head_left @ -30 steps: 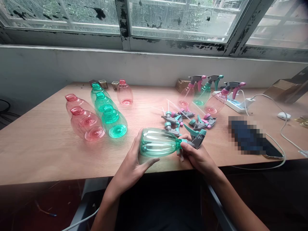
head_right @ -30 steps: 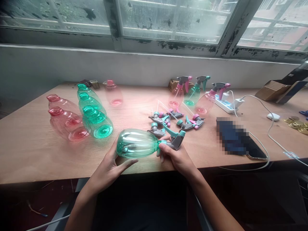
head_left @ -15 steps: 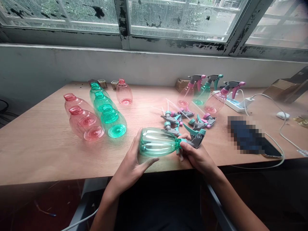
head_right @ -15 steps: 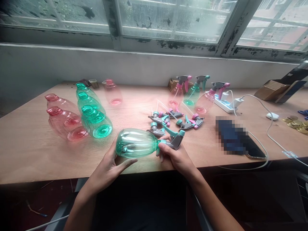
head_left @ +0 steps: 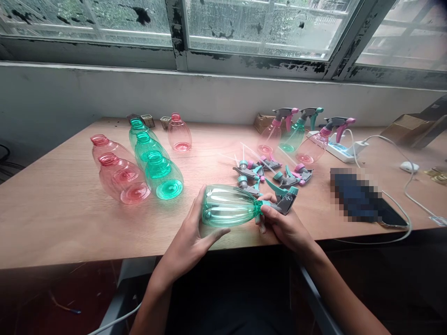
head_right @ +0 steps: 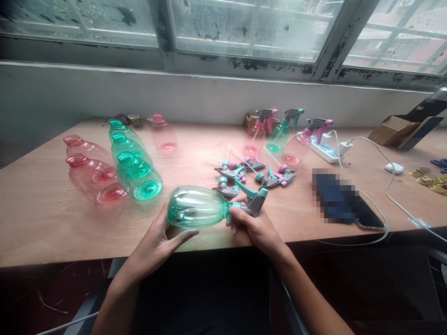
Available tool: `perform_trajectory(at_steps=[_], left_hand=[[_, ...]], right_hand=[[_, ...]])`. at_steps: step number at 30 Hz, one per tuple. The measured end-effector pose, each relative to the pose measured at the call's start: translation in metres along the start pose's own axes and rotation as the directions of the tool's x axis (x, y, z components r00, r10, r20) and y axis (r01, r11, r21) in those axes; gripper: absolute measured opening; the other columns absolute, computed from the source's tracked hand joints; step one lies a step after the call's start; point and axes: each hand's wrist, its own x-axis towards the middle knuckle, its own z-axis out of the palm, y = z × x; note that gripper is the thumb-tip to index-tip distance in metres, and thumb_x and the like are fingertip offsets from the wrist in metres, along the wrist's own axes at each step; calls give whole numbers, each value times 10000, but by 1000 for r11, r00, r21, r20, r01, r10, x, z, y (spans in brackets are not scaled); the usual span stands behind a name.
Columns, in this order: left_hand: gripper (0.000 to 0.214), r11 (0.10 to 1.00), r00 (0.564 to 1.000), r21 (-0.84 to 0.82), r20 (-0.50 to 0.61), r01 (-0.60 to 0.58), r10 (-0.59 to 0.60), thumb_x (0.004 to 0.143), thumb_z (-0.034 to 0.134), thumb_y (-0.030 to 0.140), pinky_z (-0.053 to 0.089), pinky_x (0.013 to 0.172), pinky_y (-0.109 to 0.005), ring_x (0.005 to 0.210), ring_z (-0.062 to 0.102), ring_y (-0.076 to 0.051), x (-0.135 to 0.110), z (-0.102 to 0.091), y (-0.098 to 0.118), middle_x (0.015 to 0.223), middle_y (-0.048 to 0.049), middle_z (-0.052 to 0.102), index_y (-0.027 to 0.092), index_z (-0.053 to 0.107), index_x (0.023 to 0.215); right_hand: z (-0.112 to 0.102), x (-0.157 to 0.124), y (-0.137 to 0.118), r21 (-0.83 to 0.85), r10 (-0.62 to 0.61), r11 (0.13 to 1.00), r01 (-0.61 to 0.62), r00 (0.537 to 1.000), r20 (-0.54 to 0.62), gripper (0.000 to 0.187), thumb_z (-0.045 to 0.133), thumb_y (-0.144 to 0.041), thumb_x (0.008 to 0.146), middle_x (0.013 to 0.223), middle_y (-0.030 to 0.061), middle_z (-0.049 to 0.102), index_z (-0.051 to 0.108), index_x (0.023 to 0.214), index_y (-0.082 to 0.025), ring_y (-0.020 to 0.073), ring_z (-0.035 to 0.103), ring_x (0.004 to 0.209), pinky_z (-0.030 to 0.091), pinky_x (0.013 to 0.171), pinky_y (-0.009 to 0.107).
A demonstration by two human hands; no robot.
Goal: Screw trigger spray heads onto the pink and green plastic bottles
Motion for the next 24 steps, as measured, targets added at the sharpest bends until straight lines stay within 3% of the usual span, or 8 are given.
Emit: perform_trajectory(at_steps=[24], left_hand=[[885, 1000, 1000, 12, -13, 4, -4, 923, 734, 434, 237, 1300, -496, 1569, 290, -318, 1, 0, 2, 1703, -65, 306, 341, 204, 1626]], right_hand=[[1, 0, -1, 5, -3, 1000, 3, 1000, 3, 279, 768, -450, 904, 626, -32, 668, 629, 967, -215, 158, 588, 505, 439, 554, 280]])
